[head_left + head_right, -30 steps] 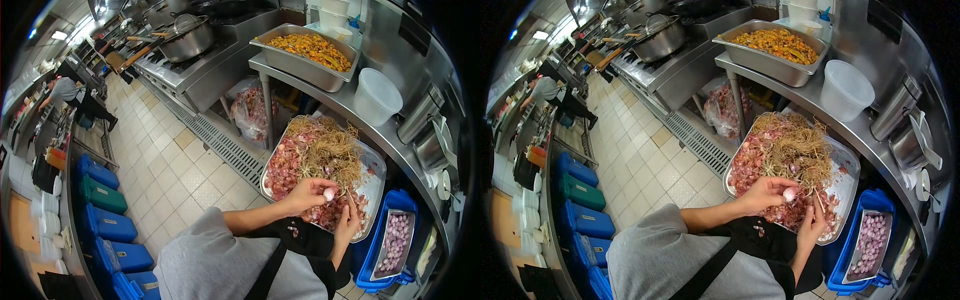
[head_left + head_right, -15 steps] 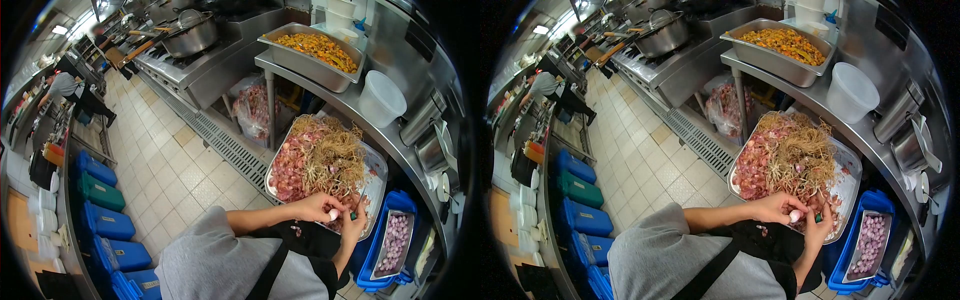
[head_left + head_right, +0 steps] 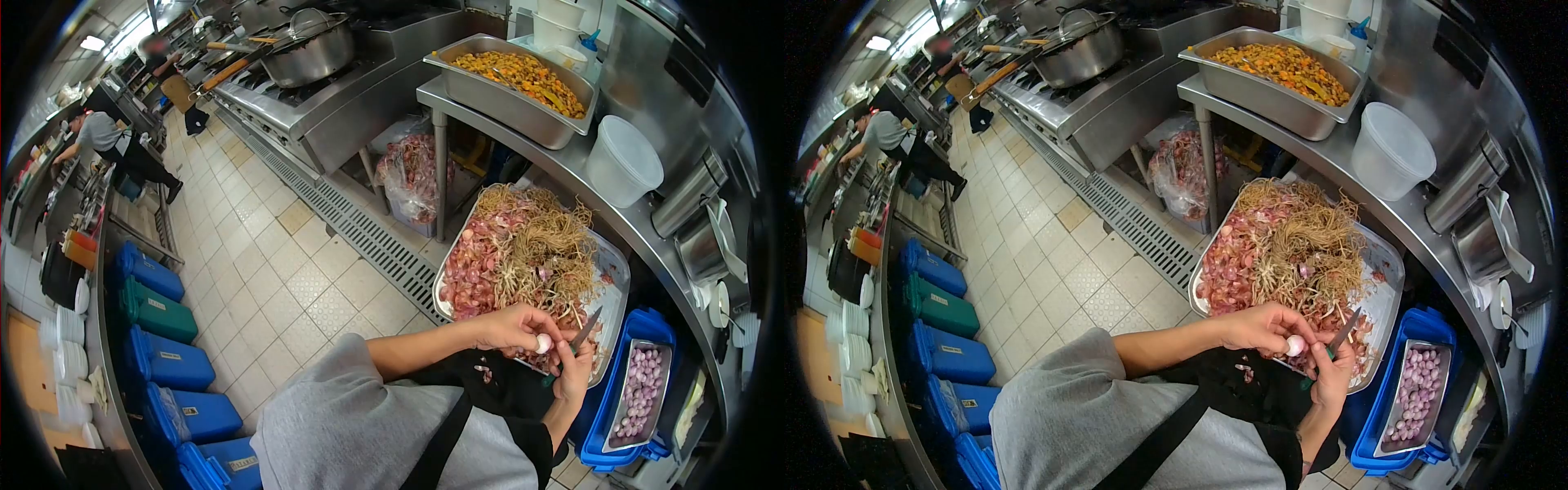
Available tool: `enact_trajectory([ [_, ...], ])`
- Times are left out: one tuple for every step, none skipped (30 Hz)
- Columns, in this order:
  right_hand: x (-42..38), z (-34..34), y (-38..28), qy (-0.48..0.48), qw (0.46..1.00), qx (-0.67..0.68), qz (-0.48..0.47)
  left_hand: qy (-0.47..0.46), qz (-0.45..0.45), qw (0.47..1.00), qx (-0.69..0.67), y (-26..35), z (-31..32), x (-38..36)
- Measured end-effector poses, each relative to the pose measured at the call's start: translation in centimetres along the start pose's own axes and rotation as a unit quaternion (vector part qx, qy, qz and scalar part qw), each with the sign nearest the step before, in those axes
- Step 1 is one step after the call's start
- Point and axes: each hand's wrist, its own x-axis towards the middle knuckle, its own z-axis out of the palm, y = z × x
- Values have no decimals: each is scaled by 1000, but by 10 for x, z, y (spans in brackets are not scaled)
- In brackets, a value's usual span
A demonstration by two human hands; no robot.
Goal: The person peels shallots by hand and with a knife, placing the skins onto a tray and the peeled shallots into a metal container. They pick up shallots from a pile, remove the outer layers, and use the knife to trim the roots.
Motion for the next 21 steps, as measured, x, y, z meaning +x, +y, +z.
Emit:
enact_trajectory([
  [-1, -2, -2, -4, 1000, -12, 9, 2, 6, 1000, -4, 1, 1, -1],
  [2, -5, 1, 20, 995, -98, -23, 13, 6, 1000, -2, 4, 3, -2],
  [6, -10, 6, 43, 981, -183, -53, 25, 5, 1000, -1, 8, 4, -4],
  [8, -6, 4, 66, 958, -266, -84, 37, 5, 999, 1, 10, 5, -5],
  [6, -2, 0, 102, 938, -313, -105, 48, 44, 998, 6, 10, 5, -4],
  [3, 4, -6, 138, 914, -359, -126, 59, 82, 995, 12, 9, 5, -1],
  [1, 10, -13, 173, 886, -404, -147, 70, 121, 990, 17, 8, 5, 0],
  [2, 6, -11, 177, 866, -431, -180, 86, 133, 987, 23, 7, 2, 1],
  [3, -1, -8, 183, 844, -457, -212, 100, 142, 984, 29, 6, -3, 2],
  [1, -6, -5, 194, 820, -482, -239, 110, 148, 982, 33, 6, -5, 4],
  [-2, -1, -10, 202, 825, -469, -243, 144, 130, 981, 22, 11, -2, 4],
  [-5, 4, -15, 214, 833, -452, -236, 143, 146, 978, -31, 7, -6, 5],
  [-8, 8, -19, 222, 830, -458, -228, 130, 161, 977, -50, 5, -10, 6],
  [-12, 9, -22, 236, 826, -464, -217, 154, 147, 976, -32, 10, -8, 4],
  [-15, 7, -22, 236, 828, -458, -221, 145, 166, 974, -54, 12, -6, 5],
  [-16, 5, -20, 237, 830, -450, -226, 138, 176, 973, -52, 11, -8, 5],
  [-20, 4, -22, 232, 825, -465, -220, 124, 180, 974, -54, 10, -9, 6],
  [-26, 5, -23, 224, 822, -479, -212, 122, 179, 976, -36, 14, -4, 6],
  [-28, 5, -22, 226, 817, -481, -226, 116, 174, 978, -14, 15, -2, 6],
  [-31, 7, -21, 226, 811, -482, -241, 105, 175, 979, 2, 16, 1, 7],
  [-35, 9, -22, 229, 810, -478, -249, 95, 179, 979, 18, 16, 3, 8],
])
